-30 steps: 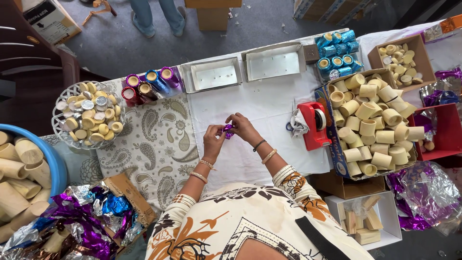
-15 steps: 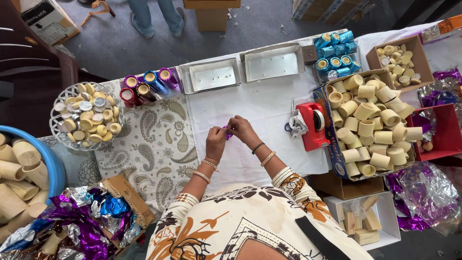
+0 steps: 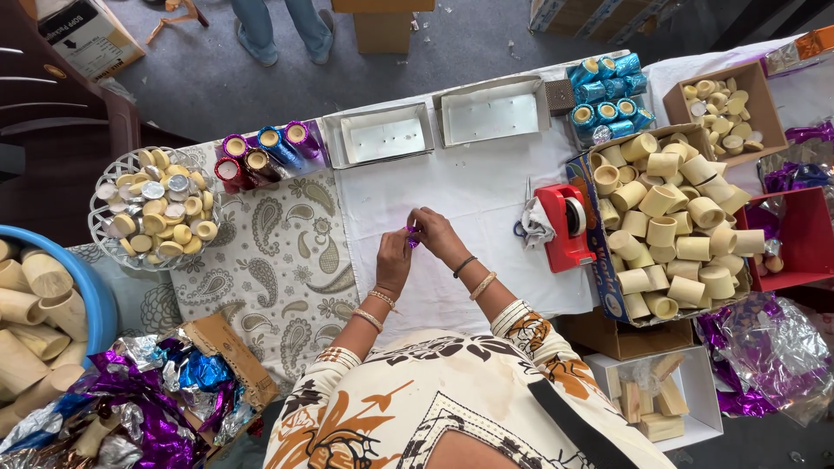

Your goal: The person wraps a cylindrical candle in purple metallic foil, folding and tucking the edges to create a neat package. They then place the wrapped candle into a white tray. The person repeats the process with a blue metallic foil sheet, wrapping another candle and placing it in the tray.

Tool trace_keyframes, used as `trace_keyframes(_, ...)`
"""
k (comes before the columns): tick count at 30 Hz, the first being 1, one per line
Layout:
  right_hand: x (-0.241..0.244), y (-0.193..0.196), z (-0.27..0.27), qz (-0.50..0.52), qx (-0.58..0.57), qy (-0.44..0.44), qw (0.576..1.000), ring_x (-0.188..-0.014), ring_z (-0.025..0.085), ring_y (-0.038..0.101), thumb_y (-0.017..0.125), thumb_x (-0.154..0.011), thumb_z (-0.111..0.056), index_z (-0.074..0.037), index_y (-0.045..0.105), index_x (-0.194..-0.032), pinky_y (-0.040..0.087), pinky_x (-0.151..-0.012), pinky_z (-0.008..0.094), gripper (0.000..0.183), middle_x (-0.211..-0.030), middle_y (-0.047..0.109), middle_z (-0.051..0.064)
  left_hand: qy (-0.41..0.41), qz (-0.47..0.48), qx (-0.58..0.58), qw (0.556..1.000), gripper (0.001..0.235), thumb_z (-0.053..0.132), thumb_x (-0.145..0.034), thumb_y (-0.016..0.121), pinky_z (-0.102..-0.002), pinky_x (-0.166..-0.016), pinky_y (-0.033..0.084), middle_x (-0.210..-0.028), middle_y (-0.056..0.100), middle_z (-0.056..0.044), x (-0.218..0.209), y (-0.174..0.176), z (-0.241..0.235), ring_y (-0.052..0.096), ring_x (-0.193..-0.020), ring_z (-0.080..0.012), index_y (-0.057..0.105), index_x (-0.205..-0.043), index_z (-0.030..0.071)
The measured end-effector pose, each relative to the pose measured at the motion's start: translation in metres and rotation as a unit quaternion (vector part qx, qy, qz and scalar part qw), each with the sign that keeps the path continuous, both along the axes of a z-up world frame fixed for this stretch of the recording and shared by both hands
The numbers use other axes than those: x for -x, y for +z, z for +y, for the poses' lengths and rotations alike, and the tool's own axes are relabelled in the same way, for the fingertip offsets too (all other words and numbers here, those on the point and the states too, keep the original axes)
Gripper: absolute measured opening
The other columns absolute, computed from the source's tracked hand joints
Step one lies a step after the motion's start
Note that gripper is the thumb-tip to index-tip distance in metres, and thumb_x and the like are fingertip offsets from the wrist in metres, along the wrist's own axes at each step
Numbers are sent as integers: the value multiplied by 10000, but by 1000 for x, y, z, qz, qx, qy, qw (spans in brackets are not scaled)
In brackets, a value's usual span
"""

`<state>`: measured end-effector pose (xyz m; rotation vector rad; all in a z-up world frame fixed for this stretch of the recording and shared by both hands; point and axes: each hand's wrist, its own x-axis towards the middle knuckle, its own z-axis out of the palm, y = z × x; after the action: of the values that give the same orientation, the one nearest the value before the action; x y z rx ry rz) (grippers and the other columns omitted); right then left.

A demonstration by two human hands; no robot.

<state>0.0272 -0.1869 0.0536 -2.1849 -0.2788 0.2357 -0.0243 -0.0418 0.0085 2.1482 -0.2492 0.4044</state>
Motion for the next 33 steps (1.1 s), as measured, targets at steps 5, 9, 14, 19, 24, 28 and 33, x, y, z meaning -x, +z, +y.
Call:
trace_keyframes(5, -5, 9, 0, 45, 26, 4, 999, -777, 220, 694, 727, -807, 52, -83, 683, -1036, 596, -697, 335, 269, -928, 622, 75, -76, -26, -47, 996, 305, -73, -881, 657, -421, -848, 556, -1023, 659, -144, -1, -4, 10, 625, -1008, -336, 601, -1172, 0)
trace_keyframes(9, -5, -14, -7, 12, 10, 18, 1000, -794, 216, 700, 781, -802, 5, -74, 735, -902, 601, -710, 333, 136, -937, 653, 62, -138, -60, -139, 979, 247, -52, -911, 636, -395, -905, 562, -1027, 665, -145, 0, -6, 20, 625, -1060, -344, 622, -1153, -4)
trace_keyframes(14, -3, -10, -10, 25, -19, 11, 999, -793, 208, 714, 778, -787, -16, -67, 737, -873, 613, -723, 321, 107, -913, 662, 55, -180, -87, -202, 959, 303, -36, -873, 611, -411, -1027, 514, -1146, 671, -202, 4, 0, 28, 593, -1149, -375, 618, -1175, -45)
trace_keyframes(19, -3, -7, -5, 39, 20, 5, 999, -761, 225, 702, 767, -818, -28, -45, 749, -861, 589, -710, 333, 50, -893, 669, 69, -211, -77, -232, 946, 377, -15, -802, 617, -447, -1091, 463, -1233, 663, -232, 9, 2, 32, 561, -1207, -399, 616, -1175, -71)
trace_keyframes(24, -6, -19, -6, 60, -50, -20, 997, -721, 182, 658, 790, -817, -28, -12, 649, -930, 567, -669, 335, 181, -846, 648, 83, -206, -75, -210, 953, 420, -28, -781, 597, -446, -1109, 459, -1264, 649, -223, 10, 2, 36, 559, -1238, -395, 620, -1200, -53)
trace_keyframes(28, -8, -22, -8, 43, -55, -10, 998, -716, 164, 641, 801, -807, -21, -27, 620, -998, 564, -662, 331, 264, -858, 637, 86, -198, 58, -45, 977, 345, -26, -848, 580, -422, -1110, 489, -1193, 671, -154, 15, -5, 42, 590, -1270, -372, 637, -1187, 7)
trace_keyframes(33, -9, -20, -7, 58, -43, -1, 997, -747, 148, 659, 797, -831, -43, -45, 617, -1025, 578, -685, 308, 264, -903, 646, 66, -98, 12, -94, 991, 534, 140, -934, 631, -480, -1165, 369, -1467, 506, -224, 16, -2, 38, 453, -1347, -395, 517, -1430, -21)
